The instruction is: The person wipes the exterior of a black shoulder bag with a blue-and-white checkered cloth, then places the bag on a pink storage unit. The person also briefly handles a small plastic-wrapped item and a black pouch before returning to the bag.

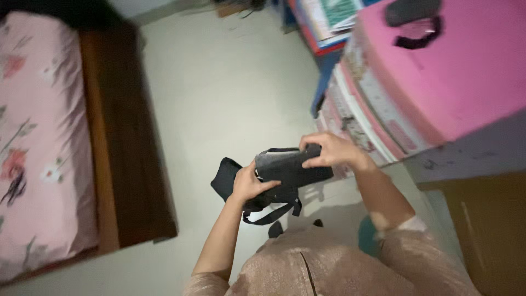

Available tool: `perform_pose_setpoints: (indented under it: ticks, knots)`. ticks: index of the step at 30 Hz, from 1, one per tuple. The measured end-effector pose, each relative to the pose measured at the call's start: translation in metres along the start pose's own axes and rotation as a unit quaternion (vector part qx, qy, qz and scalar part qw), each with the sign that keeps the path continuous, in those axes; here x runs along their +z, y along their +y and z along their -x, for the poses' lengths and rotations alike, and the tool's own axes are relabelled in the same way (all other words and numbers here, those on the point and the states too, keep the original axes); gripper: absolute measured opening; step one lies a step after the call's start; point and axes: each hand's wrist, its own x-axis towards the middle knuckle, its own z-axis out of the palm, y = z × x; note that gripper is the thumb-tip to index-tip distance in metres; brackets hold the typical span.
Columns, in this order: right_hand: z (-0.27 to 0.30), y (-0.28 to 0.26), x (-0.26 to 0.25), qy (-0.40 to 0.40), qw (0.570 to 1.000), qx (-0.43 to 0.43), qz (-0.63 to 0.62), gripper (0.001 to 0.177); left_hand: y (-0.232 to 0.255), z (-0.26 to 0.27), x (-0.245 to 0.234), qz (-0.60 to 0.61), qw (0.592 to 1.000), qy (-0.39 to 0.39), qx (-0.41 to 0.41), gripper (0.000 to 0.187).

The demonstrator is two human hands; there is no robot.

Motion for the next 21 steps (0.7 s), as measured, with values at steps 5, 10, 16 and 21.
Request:
perform_pose_setpoints:
  ticks: [5,10,16,21]
  knots:
    - [-0.096,-0.043,0.019,0.047,0.999,0.016,-0.003,0.051,-0.049,0.016,-0.046,0.098,0.980,0.170,0.022,0.064]
    - [-0.159,-0.043,0.015,0.137,0.973,-0.184,-0.036,0.083,-0.072,-0.001,-0.088,0.088,0.953,0.289,0.027,0.051]
    - [-0.223,0.053,-0.004,0.257,0.919,-0.003,-0.299,0.051,-0.095,-0.061,-0.133,0.046,0.947,0.319,0.010,0.046]
    - [-0.274,0.145,-0.033,0.274,0.893,0.117,-0.338,0.031,-0.108,-0.140,-0.168,0.060,0.944,0.324,-0.023,0.045]
